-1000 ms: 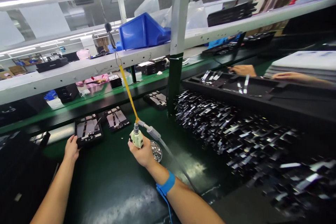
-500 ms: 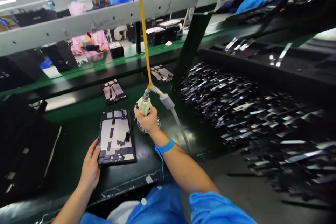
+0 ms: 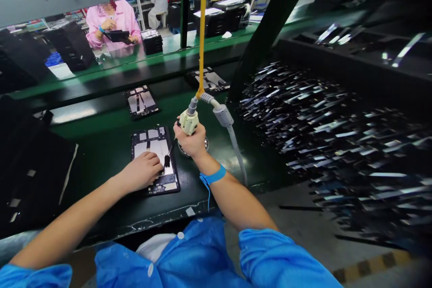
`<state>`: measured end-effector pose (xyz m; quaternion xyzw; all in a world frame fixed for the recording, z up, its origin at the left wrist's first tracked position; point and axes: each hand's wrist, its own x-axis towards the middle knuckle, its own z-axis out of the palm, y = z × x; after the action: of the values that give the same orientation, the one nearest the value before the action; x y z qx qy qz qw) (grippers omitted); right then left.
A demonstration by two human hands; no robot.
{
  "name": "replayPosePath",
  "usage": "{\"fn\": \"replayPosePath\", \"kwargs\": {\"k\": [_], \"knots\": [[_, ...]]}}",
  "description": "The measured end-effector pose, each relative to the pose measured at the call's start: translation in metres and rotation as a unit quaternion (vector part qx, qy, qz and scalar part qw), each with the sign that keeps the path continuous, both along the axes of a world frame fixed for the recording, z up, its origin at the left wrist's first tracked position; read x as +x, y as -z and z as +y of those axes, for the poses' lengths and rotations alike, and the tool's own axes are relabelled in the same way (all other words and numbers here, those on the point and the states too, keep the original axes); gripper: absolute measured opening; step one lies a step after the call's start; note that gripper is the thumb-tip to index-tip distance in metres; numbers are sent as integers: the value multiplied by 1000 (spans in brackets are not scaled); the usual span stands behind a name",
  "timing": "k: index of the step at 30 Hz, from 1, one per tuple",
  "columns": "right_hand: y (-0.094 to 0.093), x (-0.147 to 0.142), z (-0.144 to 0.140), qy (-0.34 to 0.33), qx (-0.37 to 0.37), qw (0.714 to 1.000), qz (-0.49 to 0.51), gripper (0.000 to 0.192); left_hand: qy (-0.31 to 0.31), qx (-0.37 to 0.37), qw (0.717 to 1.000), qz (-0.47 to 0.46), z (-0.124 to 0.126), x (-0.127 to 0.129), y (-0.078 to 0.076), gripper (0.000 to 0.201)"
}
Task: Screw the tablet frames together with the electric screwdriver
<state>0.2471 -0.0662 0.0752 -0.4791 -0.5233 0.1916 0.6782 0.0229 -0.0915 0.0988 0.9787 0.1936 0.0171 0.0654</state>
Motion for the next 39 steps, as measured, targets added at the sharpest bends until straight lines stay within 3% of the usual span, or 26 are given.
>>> {"fn": "replayPosePath", "kwargs": {"k": [3, 6, 10, 14, 29, 39], "knots": [[-2, 0, 0, -3, 7, 1000, 2, 16, 13, -16, 999, 34, 2, 0, -8, 13], [-2, 0, 0, -1, 7, 1000, 4, 16, -6, -54, 999, -1, -16, -17, -8, 13], [-1, 0, 0, -7, 8, 1000, 5, 18, -34, -38, 996, -77, -46, -42, 7, 19], [0, 0, -2, -14, 9, 1000, 5, 19, -47, -9, 994, -102, -61, -51, 22, 28], [1, 3, -1, -5, 9, 1000, -2, 16, -10, 26, 986, -164, -67, -53, 33, 39], [-1, 2, -4, -2, 3, 1000, 0, 16, -80, 63, 977, -188, -78, -43, 44, 33]]}}
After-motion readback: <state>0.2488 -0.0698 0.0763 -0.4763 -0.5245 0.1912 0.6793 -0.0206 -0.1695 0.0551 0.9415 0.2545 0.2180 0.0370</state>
